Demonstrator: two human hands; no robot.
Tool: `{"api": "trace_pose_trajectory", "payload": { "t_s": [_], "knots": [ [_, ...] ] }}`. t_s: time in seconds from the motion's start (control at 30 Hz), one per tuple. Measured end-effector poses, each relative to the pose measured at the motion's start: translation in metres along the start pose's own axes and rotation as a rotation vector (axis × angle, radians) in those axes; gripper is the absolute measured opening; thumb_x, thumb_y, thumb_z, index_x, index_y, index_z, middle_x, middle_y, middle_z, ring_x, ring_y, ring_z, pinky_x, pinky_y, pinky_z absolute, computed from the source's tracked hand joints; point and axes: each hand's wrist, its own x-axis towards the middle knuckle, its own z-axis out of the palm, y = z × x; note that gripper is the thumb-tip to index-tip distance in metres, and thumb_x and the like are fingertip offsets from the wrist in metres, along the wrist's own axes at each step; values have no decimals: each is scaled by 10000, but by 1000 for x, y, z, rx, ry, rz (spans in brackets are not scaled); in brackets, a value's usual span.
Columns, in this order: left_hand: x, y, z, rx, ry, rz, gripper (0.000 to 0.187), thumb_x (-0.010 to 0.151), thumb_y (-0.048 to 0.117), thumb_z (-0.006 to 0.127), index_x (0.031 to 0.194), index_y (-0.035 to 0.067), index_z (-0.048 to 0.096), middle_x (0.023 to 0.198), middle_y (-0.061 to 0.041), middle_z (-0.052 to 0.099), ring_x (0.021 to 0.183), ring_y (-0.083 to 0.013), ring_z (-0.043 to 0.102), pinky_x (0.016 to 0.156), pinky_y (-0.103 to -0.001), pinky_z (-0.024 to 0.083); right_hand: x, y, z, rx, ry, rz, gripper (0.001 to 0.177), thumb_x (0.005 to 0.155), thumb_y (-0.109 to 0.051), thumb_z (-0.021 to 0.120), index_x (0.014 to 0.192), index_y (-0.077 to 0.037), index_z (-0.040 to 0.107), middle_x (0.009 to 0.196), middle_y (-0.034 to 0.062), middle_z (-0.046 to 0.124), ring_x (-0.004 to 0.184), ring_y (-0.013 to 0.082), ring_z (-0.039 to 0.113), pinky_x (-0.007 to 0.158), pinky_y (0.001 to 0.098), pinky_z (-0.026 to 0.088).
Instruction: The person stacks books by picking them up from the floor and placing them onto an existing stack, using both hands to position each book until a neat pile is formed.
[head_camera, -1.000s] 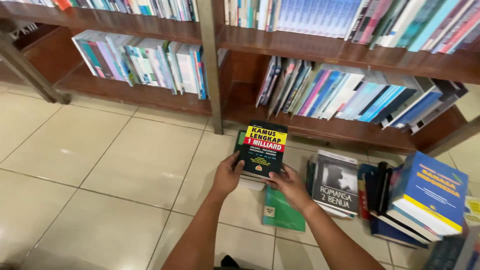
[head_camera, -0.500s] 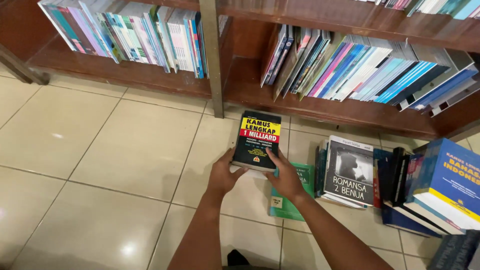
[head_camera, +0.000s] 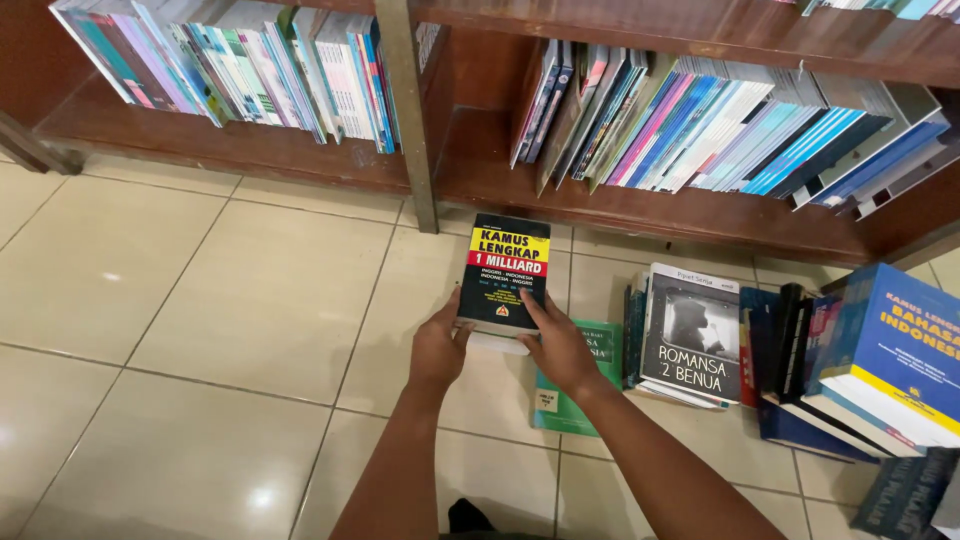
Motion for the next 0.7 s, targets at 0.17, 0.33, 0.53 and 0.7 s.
{"api": "trace_pose_trajectory", "payload": {
  "t_s": [0.17,0.33,0.53,0.7],
  "knots": [
    [3,-5,10,138,22,8,647,989,207,670,1589,199,427,1395,-135,658,1256,-289,648,1050,-422,561,-1,-7,-3,-19,-25,50,719,1007,-231,628,1645,-303,303,1571,272,415,1399,439,491,1071,509,523],
    [4,-9,13,129,77,20,631,954,192,726,1544,176,506,1251,-145,731,1131,-288,718,963,-402,603,-4,-6,1,40,10,28,722,1033,-202,611,1651,-281,247,1551,346,369,1403,488,451,1082,580,514],
    [4,-11,9,137,76,6,733,841,165,813,1519,219,539,1165,-122,765,1051,-286,745,911,-412,627,-5,-3,5,24,32,22,702,1021,-227,643,1638,-260,310,1469,307,505,1363,416,526,1073,535,527],
    [2,-17,15,131,157,84,725,813,143,826,1492,187,575,1097,-140,777,951,-312,764,793,-410,641,-2,8,4,59,92,-90,717,961,-227,717,1604,-273,402,1417,333,555,1199,434,636,939,495,597]
  ]
}}
